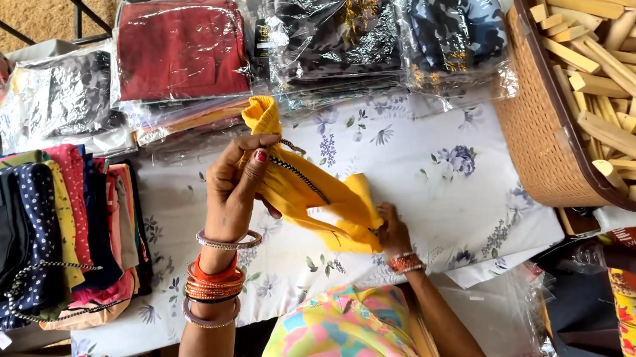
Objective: Fold several pieces of clothing, including polka-dot leggings and yellow pants, on a table.
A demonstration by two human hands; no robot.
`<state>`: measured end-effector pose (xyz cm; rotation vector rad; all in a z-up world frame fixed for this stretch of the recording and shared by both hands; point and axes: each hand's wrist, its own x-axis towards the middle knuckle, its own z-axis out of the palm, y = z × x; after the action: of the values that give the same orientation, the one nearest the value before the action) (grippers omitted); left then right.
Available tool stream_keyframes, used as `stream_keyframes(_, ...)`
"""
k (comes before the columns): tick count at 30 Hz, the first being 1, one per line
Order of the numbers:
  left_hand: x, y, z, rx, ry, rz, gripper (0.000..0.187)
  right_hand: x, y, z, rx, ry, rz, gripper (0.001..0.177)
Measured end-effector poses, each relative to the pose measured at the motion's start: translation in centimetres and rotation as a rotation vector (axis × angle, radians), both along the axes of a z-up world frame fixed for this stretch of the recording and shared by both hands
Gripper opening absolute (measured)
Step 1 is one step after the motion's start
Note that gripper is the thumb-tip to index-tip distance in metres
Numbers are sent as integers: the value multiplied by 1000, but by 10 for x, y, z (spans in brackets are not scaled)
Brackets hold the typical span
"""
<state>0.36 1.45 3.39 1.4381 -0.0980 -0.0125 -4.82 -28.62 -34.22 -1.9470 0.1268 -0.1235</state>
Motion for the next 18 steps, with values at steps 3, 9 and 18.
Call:
stream_keyframes(3,1,-2,-6,-31,-7,-7,28,-26,2,-20,-213,186,197,46)
stream_keyframes(9,4,-16,-6,-41,8,-35,29,-46,11,-9,-396,135,115,41)
stream_keyframes(18,2,-18,-15,100,-30,81,24,-48,21,-80,-510,516,343,35)
